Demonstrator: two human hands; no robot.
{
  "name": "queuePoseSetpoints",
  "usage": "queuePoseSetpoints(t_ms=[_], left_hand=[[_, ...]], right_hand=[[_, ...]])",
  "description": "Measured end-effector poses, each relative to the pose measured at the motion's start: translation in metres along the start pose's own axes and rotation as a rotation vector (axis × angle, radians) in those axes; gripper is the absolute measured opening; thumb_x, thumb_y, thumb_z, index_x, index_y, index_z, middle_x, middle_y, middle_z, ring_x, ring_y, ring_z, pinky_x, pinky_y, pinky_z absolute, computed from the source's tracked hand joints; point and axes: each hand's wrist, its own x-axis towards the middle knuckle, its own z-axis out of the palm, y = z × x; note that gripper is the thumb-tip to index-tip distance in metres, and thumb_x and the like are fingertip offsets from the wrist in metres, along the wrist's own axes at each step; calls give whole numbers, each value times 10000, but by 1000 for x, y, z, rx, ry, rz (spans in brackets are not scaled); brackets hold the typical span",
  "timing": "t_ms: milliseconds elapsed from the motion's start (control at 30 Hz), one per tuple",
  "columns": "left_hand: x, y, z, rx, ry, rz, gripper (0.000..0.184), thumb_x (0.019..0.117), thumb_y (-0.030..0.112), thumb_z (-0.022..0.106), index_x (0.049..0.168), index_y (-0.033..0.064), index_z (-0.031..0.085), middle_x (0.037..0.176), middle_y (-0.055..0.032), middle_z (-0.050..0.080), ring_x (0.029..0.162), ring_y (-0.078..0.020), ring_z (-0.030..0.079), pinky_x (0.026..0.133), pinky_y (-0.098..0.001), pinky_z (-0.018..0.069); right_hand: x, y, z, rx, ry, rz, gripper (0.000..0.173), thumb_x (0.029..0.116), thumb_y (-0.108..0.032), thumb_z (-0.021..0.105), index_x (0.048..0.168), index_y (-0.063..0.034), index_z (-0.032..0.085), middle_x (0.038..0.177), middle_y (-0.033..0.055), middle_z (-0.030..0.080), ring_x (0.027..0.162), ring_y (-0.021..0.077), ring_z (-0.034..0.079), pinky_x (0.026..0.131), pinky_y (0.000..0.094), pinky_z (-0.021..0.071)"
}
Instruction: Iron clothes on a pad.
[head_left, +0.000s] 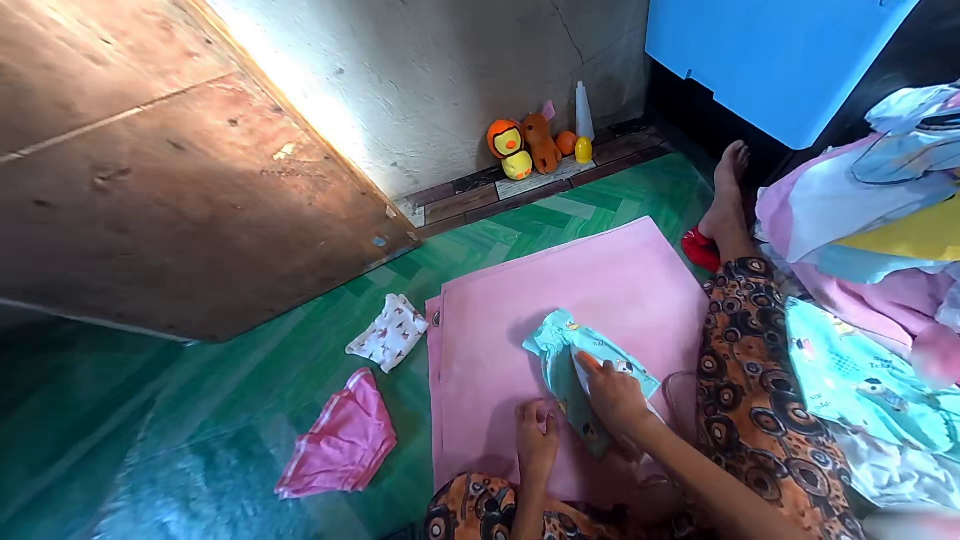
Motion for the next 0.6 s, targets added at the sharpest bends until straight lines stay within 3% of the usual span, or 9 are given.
queuePoseSetpoints(t_ms=[167, 433, 600], left_hand=[[-1, 2, -1, 2, 0, -2, 312, 980, 83, 614, 1267, -34, 648, 1345, -284, 557, 1083, -345, 656, 932, -446, 556], [0, -2, 2, -33, 8, 13, 314, 968, 87, 616, 1259, -25, 652, 1342, -261, 557, 1062, -316, 657, 909, -433, 563], [0, -2, 2, -22, 7, 12, 317, 967, 82, 614, 1260, -31, 650, 1344, -270, 556, 1084, -329, 652, 922, -435, 558]], right_hand=[[12, -13, -10, -21, -5, -28, 575, 1103, -218, 408, 1643, -360, 268, 1416, 292, 536, 1113, 476, 653, 911, 608, 535], [-18, 5, 13, -34, 0, -14, 574, 1097, -237, 404, 1638, -380, 278, 1383, 288, 559, 1075, 462, 668, 874, 595, 550], [3, -9, -2, -14, -11, -22, 559, 1106, -250, 400, 1641, -359, 276, 1417, 284, 539, 1118, 469, 652, 913, 611, 534]])
